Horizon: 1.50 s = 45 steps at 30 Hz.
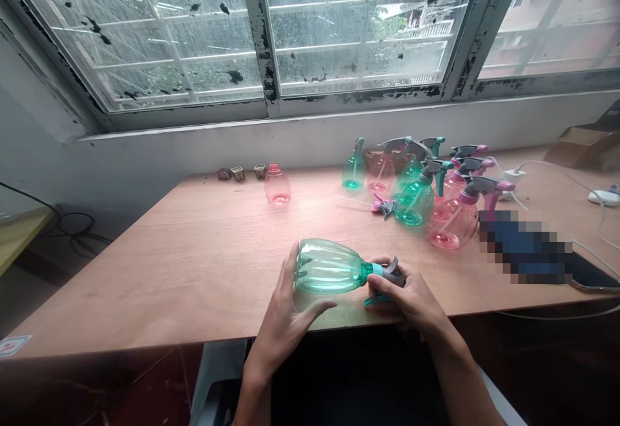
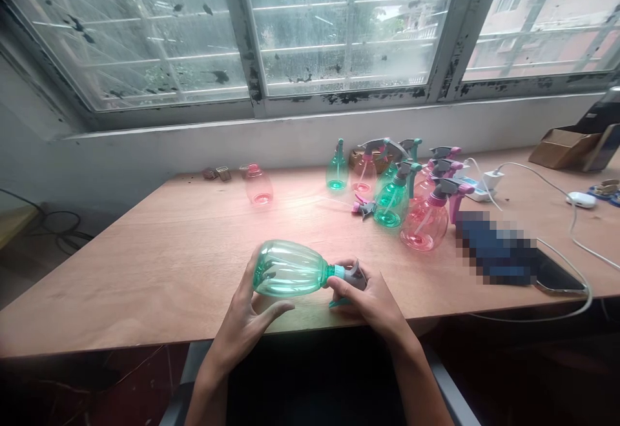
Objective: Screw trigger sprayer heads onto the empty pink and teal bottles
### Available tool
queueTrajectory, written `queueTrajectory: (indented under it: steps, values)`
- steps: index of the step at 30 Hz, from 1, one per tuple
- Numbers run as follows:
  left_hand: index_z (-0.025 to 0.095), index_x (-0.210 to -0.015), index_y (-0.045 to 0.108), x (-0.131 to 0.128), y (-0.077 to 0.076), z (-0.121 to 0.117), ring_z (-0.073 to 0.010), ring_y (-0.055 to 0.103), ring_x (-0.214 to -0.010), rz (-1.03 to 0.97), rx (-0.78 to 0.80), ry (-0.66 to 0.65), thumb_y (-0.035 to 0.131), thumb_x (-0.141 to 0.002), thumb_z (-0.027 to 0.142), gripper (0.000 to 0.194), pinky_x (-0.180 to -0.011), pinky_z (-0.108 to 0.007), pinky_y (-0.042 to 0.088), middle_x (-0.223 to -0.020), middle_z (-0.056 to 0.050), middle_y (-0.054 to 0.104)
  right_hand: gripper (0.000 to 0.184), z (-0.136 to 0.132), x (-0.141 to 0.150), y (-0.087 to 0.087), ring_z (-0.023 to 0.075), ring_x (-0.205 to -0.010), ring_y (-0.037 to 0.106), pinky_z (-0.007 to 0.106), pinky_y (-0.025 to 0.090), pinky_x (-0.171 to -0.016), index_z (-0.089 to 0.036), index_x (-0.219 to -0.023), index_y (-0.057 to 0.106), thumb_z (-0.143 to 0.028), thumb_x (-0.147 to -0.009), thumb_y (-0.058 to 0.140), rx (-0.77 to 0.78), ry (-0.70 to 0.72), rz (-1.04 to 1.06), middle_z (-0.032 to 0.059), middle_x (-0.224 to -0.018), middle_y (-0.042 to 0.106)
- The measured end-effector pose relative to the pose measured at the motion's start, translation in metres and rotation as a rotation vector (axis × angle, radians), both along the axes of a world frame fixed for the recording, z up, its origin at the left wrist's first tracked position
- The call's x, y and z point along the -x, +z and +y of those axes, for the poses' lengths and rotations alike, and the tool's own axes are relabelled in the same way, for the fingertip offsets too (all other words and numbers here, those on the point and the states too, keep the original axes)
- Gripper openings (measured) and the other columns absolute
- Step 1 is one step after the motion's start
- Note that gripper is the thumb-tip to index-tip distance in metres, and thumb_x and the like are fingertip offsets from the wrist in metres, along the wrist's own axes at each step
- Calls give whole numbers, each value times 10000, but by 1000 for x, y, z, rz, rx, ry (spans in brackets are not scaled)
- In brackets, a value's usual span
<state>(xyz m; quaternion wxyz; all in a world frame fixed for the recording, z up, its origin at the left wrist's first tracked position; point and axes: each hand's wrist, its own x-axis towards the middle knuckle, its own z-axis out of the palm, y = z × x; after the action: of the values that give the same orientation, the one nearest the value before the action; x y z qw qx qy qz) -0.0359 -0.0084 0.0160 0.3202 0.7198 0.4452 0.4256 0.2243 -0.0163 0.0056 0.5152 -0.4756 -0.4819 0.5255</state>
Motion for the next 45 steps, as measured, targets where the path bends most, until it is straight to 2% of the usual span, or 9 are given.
queueTrajectory:
  steps: [5, 12, 17, 22, 29, 34, 37, 42, 45]
  values:
    - [418, -1666, 289, -1, 2, 1, -310, 445, -1550, 19, 29, 11, 793, -924, 516, 903, -1301, -514, 370, -1637, -56, 486, 511, 0, 0, 1, 236, -706, 735, 329, 627, -660, -186, -1026, 709, -610, -798, 884, 5, -16, -23, 24, -725, 748]
    - [541, -1665, 187, 0, -3, -1, -274, 336, -1628, -60, 23, -23, 639, -1048, 419, 775, -1321, -497, 353, -1771, 23, 297, 488, -4, 6, 7, 236, -698, 722, 340, 622, -658, -186, -990, 724, -605, -799, 884, -2, -35, -23, 33, -721, 755]
    - [440, -1697, 160, 0, 0, -1, -306, 284, -1652, -13, 46, 11, 790, -934, 490, 991, -1364, -540, 250, -1783, -35, 288, 478, -5, 7, 9, 203, -655, 703, 317, 609, -659, -178, -991, 736, -586, -798, 895, -14, -31, 2, 10, -688, 745]
    - [391, -1668, 309, 0, 4, -1, -302, 404, -1583, -26, 54, 4, 743, -966, 512, 834, -1328, -520, 334, -1666, -62, 457, 472, -6, 8, 10, 200, -656, 696, 314, 604, -648, -177, -977, 738, -577, -790, 903, -5, -30, 10, 7, -691, 742]
    - [465, -1678, 249, 1, -1, 1, -298, 412, -1590, -84, 42, -34, 680, -1023, 441, 784, -1292, -506, 404, -1732, -35, 388, 470, -5, 6, 9, 227, -683, 727, 341, 617, -687, -182, -1008, 725, -579, -812, 883, -13, -20, -32, 13, -701, 751]
    - [470, -1676, 239, 0, 1, -1, -299, 363, -1620, -38, 32, -8, 759, -965, 459, 881, -1333, -513, 335, -1747, -24, 371, 430, -4, 5, 7, 205, -674, 713, 318, 606, -675, -184, -985, 736, -562, -833, 873, -33, -7, -18, 12, -720, 757]
    - [430, -1680, 242, 0, 3, -2, -321, 338, -1632, -35, 49, 5, 793, -928, 492, 935, -1339, -527, 319, -1764, -47, 339, 430, -2, 3, 5, 216, -692, 726, 325, 614, -688, -189, -1000, 730, -560, -835, 873, -36, 23, -39, 15, -729, 766]
    - [364, -1669, 297, -1, 6, 0, -327, 441, -1570, -56, 84, 17, 802, -917, 503, 916, -1326, -535, 333, -1661, -85, 485, 435, 0, 0, 3, 232, -724, 741, 343, 623, -722, -189, -1019, 733, -564, -842, 865, -32, 30, -65, 21, -751, 769]
    - [380, -1663, 320, 0, 5, 2, -319, 414, -1585, -51, 55, 11, 805, -918, 491, 895, -1334, -530, 319, -1661, -70, 483, 464, -1, 1, 4, 229, -710, 729, 344, 626, -706, -184, -1020, 737, -580, -821, 875, -19, 28, -59, 20, -738, 756]
